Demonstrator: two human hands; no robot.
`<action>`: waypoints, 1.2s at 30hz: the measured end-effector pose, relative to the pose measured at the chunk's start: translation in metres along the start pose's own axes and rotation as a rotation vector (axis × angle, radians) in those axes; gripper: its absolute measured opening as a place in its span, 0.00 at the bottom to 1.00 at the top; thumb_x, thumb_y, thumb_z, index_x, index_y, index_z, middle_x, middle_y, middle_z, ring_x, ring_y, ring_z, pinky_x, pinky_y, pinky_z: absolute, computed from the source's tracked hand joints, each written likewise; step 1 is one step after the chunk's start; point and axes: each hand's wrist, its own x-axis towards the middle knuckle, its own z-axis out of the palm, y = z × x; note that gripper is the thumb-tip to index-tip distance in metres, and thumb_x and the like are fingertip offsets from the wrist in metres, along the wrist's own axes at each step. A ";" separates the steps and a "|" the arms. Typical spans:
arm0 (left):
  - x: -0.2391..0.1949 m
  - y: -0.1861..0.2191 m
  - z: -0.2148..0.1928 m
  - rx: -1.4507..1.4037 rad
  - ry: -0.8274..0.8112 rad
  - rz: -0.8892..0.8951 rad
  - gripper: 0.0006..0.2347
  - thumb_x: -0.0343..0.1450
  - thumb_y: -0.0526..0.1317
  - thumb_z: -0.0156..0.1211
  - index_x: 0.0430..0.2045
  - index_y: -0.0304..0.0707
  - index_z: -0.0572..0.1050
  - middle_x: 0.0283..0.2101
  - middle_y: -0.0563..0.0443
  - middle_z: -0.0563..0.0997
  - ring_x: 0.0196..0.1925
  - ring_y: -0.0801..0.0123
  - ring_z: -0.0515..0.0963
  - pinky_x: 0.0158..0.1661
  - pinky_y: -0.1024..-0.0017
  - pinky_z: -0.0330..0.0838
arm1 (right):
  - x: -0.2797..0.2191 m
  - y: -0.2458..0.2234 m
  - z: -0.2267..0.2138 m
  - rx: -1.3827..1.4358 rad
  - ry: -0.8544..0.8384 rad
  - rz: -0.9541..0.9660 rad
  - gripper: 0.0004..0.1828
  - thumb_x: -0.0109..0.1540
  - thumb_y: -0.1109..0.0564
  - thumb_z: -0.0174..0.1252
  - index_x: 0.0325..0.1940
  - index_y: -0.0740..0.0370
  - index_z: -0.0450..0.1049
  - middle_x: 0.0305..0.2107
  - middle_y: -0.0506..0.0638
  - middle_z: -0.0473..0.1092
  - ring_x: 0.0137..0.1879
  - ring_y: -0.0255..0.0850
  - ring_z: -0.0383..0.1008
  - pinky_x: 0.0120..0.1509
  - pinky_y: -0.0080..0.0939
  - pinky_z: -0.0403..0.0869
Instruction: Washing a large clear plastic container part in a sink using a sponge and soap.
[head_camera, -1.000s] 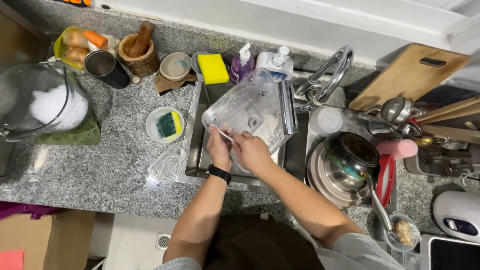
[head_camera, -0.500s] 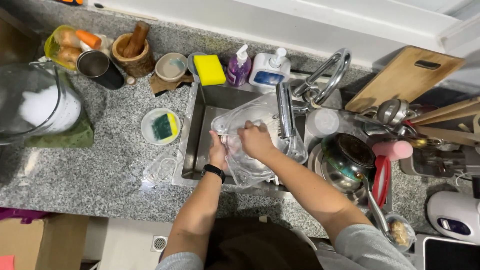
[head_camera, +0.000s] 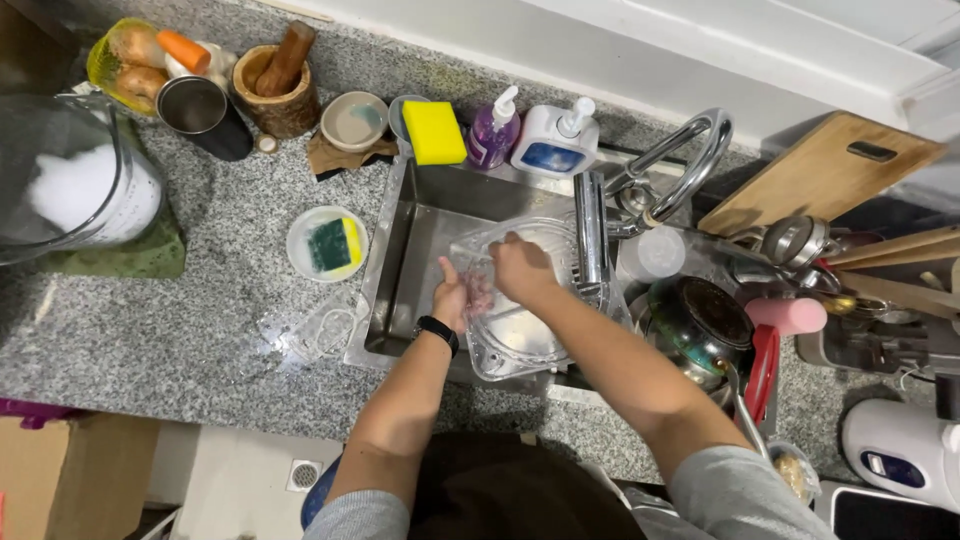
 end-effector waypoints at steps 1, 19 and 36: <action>0.006 -0.003 -0.003 -0.001 -0.002 0.002 0.39 0.71 0.73 0.22 0.33 0.34 0.75 0.25 0.43 0.79 0.17 0.66 0.75 0.29 0.62 0.85 | -0.005 -0.006 0.000 -0.002 0.001 -0.001 0.09 0.63 0.56 0.52 0.34 0.56 0.78 0.31 0.58 0.73 0.36 0.59 0.81 0.42 0.56 0.78; -0.015 0.022 -0.024 0.197 0.101 0.057 0.27 0.76 0.61 0.45 0.30 0.29 0.77 0.22 0.40 0.80 0.18 0.63 0.81 0.24 0.65 0.83 | 0.030 0.039 0.006 0.020 0.301 -0.042 0.17 0.68 0.46 0.47 0.39 0.55 0.79 0.39 0.57 0.72 0.49 0.61 0.76 0.52 0.60 0.75; -0.037 0.030 -0.056 0.178 0.260 0.185 0.25 0.76 0.58 0.48 0.26 0.31 0.76 0.22 0.36 0.81 0.16 0.59 0.81 0.20 0.66 0.82 | 0.099 0.247 0.172 0.403 0.120 -0.387 0.16 0.65 0.56 0.55 0.49 0.71 0.79 0.41 0.60 0.78 0.57 0.51 0.76 0.67 0.40 0.68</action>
